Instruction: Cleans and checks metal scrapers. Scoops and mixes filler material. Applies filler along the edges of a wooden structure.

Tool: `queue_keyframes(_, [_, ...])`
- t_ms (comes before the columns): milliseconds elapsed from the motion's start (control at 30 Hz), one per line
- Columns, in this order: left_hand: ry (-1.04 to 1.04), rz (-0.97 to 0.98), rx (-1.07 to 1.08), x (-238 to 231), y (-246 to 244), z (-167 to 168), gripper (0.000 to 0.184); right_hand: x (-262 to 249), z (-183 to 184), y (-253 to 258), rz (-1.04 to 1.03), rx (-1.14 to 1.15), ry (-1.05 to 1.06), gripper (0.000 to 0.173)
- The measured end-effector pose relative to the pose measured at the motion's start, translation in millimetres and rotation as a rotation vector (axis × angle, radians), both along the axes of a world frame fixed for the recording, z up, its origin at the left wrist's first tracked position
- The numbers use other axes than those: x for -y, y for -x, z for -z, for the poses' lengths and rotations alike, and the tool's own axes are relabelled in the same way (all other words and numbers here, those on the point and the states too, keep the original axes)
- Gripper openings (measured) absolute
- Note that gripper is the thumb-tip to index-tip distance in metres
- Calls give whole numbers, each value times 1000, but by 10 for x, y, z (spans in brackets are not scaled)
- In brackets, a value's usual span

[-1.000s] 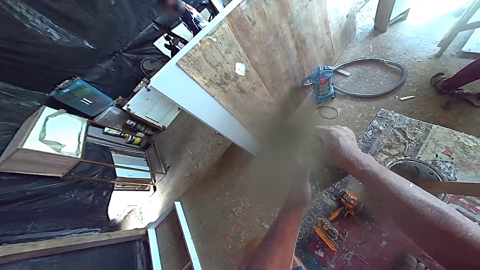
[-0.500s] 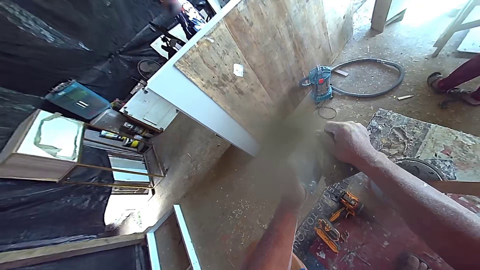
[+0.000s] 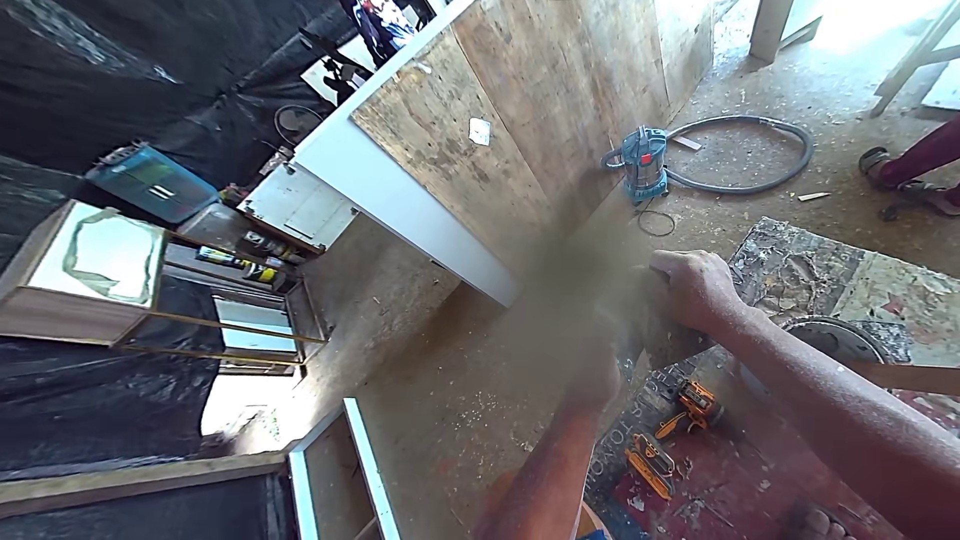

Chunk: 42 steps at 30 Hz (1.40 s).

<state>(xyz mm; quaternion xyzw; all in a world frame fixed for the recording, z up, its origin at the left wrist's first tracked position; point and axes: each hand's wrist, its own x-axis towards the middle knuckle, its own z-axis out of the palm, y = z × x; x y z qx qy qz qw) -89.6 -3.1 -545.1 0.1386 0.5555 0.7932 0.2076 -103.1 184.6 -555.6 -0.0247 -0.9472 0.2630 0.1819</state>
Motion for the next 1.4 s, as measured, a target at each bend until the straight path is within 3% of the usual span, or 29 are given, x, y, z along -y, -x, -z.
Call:
queue_keyframes(333, [104,-18,20,-35,16,24,120,49,56,3,-10,107,116,42])
queue_keyframes(600, [167,28,-11,-21,73,70,127,90,-6,-27,0,60,22,41])
queue_keyframes(1067, [119,50,87,-8,95,19,122,138,-92,-15,-81,76,18,41])
queue_keyframes(1167, [80,90,123,14,104,23,121,183,-127,-57,-154,5,32,39])
queue_keyframes(1267, [-100,98,190,28,181,1,104,125,-198,-68,-301,-117,121,37])
queue_keyframes(1400, [-239,62,169,166,283,-34,95,-137,-255,-35,-52,-57,133,50])
